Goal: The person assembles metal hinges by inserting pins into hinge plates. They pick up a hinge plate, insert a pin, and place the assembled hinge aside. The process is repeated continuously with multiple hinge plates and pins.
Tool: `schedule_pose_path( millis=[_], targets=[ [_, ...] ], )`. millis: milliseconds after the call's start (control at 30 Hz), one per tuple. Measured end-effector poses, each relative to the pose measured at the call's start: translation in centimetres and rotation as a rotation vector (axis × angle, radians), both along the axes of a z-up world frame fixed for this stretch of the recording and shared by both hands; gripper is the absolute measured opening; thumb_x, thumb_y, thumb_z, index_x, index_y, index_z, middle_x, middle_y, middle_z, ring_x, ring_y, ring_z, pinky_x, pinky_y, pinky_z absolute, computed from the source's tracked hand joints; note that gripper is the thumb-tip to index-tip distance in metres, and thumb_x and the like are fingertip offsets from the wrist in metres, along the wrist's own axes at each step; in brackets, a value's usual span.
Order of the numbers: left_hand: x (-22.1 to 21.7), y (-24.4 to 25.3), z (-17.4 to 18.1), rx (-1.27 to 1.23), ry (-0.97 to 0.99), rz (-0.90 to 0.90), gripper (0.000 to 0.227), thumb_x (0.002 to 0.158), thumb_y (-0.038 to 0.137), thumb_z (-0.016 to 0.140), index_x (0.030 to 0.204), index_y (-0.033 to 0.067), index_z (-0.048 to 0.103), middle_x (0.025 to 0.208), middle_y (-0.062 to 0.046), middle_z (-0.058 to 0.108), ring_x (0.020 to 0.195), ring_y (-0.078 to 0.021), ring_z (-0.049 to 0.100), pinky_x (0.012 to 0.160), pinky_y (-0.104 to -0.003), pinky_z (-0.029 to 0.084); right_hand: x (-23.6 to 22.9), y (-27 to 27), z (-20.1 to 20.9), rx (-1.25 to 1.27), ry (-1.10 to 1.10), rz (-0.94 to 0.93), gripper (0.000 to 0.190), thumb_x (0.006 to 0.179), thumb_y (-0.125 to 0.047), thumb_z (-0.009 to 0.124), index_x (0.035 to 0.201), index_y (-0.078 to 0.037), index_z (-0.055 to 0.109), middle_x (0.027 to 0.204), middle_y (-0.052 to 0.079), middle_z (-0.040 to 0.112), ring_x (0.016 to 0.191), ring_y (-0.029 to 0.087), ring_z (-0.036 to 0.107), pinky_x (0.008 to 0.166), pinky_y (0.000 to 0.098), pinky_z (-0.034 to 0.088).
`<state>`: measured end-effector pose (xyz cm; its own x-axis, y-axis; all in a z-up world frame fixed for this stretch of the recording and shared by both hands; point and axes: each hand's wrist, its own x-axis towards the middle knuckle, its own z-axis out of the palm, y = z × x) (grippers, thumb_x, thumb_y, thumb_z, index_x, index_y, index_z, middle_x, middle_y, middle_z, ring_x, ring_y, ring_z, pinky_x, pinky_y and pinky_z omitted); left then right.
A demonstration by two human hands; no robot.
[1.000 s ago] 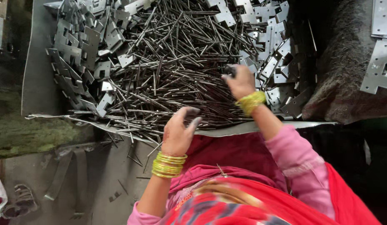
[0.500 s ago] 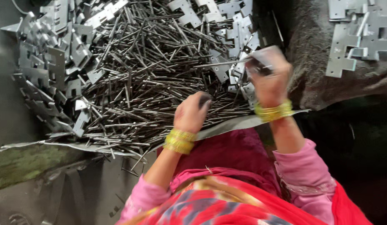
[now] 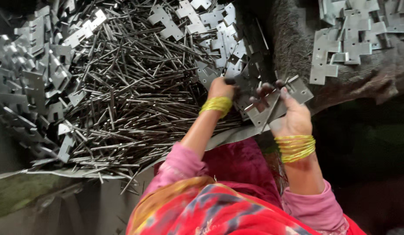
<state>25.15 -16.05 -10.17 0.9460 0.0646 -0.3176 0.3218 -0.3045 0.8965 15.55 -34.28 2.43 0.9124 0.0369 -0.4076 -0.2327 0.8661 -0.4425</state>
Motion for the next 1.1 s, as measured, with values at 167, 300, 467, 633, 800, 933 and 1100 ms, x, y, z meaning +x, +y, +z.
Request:
schedule_pose_path(
  millis=[167, 300, 467, 633, 800, 933, 1100],
  targets=[
    [-7.7, 10.8, 4.4, -0.235, 0.278, 0.031, 0.052, 0.084, 0.001, 0.071, 0.134, 0.0126, 0.065, 0.076, 0.000, 0.061, 0.061, -0.0102, 0.052, 0.054, -0.027, 0.041, -1.6, 3.7, -3.1, -0.083, -0.031, 0.118, 0.024, 0.099, -0.003, 0.055, 0.122, -0.001, 0.062, 0.113, 0.019, 0.070, 0.107, 0.036, 0.070, 0.098, 0.0543, 0.058],
    [-14.9, 16.0, 8.4, -0.466, 0.153, 0.264, 0.049, 0.090, 0.000, 0.069, 0.138, 0.0079, 0.065, 0.090, 0.000, 0.064, 0.073, -0.0087, 0.060, 0.062, -0.026, 0.052, -3.1, 8.6, -5.9, -0.061, 0.014, 0.237, 0.023, 0.101, -0.004, 0.060, 0.121, 0.006, 0.063, 0.115, 0.024, 0.072, 0.101, 0.036, 0.072, 0.092, 0.0501, 0.060],
    [-20.3, 16.4, 10.9, -0.805, -0.117, 0.556, 0.055, 0.090, -0.001, 0.066, 0.142, 0.0098, 0.054, 0.093, -0.001, 0.065, 0.077, -0.0122, 0.064, 0.067, -0.032, 0.059, -4.1, 14.6, -8.0, -0.057, 0.042, 0.325, 0.023, 0.099, -0.007, 0.062, 0.119, 0.004, 0.061, 0.112, 0.022, 0.072, 0.098, 0.035, 0.073, 0.090, 0.0523, 0.063],
    [-22.6, 15.1, 11.5, -0.903, -0.177, 0.547, 0.054, 0.093, 0.002, 0.069, 0.144, 0.0081, 0.054, 0.096, -0.001, 0.066, 0.080, -0.0106, 0.063, 0.068, -0.028, 0.055, -5.2, 18.4, -7.5, -0.112, 0.068, 0.317, 0.027, 0.098, -0.011, 0.065, 0.124, -0.003, 0.064, 0.114, 0.011, 0.072, 0.096, 0.029, 0.072, 0.084, 0.0509, 0.062],
    [-23.9, 16.0, 12.2, -0.909, -0.202, 0.564, 0.051, 0.092, 0.003, 0.068, 0.142, 0.0077, 0.055, 0.099, 0.000, 0.067, 0.085, -0.0088, 0.065, 0.070, -0.026, 0.055, -5.9, 20.4, -5.4, -0.139, -0.100, 0.379, 0.033, 0.100, -0.012, 0.070, 0.130, -0.001, 0.060, 0.122, 0.013, 0.068, 0.105, 0.029, 0.069, 0.092, 0.0513, 0.060],
    [-25.0, 15.5, 13.7, -0.682, -0.308, 0.516, 0.048, 0.093, 0.004, 0.070, 0.140, 0.0048, 0.058, 0.105, -0.003, 0.068, 0.090, -0.0122, 0.063, 0.077, -0.029, 0.055, -7.2, 21.6, -3.1, 0.080, 0.041, 0.416, 0.057, 0.092, -0.046, 0.058, 0.131, -0.005, 0.057, 0.118, 0.021, 0.070, 0.101, 0.035, 0.073, 0.088, 0.0531, 0.061],
    [-27.1, 15.0, 15.3, 0.485, -0.371, 0.358, 0.039, 0.081, 0.017, 0.080, 0.118, 0.0087, 0.069, 0.108, -0.014, 0.064, 0.102, -0.0330, 0.062, 0.090, -0.045, 0.050, -8.0, 22.6, -2.4, 0.068, -0.020, 0.565, 0.037, 0.101, -0.025, 0.060, 0.130, -0.003, 0.053, 0.123, 0.022, 0.072, 0.099, 0.030, 0.072, 0.088, 0.0490, 0.060]
  ],
)
